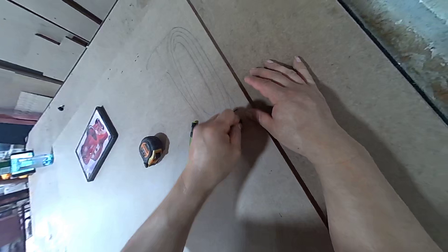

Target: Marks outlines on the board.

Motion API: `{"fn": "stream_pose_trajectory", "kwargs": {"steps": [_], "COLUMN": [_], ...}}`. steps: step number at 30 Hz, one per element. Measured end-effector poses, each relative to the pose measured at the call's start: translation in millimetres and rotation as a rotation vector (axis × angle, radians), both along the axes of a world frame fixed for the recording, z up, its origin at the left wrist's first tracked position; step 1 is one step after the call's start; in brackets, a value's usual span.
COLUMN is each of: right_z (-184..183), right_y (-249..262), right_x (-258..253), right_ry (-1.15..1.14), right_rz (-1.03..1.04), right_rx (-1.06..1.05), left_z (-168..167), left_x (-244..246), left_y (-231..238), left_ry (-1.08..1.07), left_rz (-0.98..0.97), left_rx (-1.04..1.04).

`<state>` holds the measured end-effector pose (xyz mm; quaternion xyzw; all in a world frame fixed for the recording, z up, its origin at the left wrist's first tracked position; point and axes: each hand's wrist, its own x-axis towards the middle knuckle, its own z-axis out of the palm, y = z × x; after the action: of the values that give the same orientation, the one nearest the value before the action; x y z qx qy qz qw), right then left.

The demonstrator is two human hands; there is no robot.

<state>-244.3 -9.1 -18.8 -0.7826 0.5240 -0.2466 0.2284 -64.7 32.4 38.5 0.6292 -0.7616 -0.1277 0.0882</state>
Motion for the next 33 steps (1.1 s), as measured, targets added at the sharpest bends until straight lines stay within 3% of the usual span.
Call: {"fn": "stream_pose_trajectory", "kwargs": {"steps": [4, 9, 14, 19, 26, 30, 33], "right_z": [1, 0, 1, 1, 0, 1, 1], "right_y": [0, -2, -1, -2, -3, -2, -2], "right_x": [1, 0, 1, -2, -2, 0, -3], "right_ry": [0.02, -0.009, 0.014, -0.008, -0.031, -0.114, -0.161], "right_rz": [0.012, -0.009, 0.015, 0.006, -0.014, -0.086, -0.124], "right_rx": [0.024, 0.005, 0.023, 0.018, 0.002, -0.03, -0.047], "left_z": [-3, 2, -2, 10, 13, 8, -1], "left_x": [-2, 2, -1, 6, 50, 59, 49], "left_y": [-37, -6, -35, 14, 51, 57, 27], "left_ry": [-0.028, 0.007, -0.033, 0.051, 0.372, 0.173, 0.078], "left_rz": [0.061, 0.021, 0.054, -0.081, 0.007, -0.114, -0.132], "left_rx": [-0.021, 0.028, -0.021, 0.103, 0.234, 0.113, -0.035]}}
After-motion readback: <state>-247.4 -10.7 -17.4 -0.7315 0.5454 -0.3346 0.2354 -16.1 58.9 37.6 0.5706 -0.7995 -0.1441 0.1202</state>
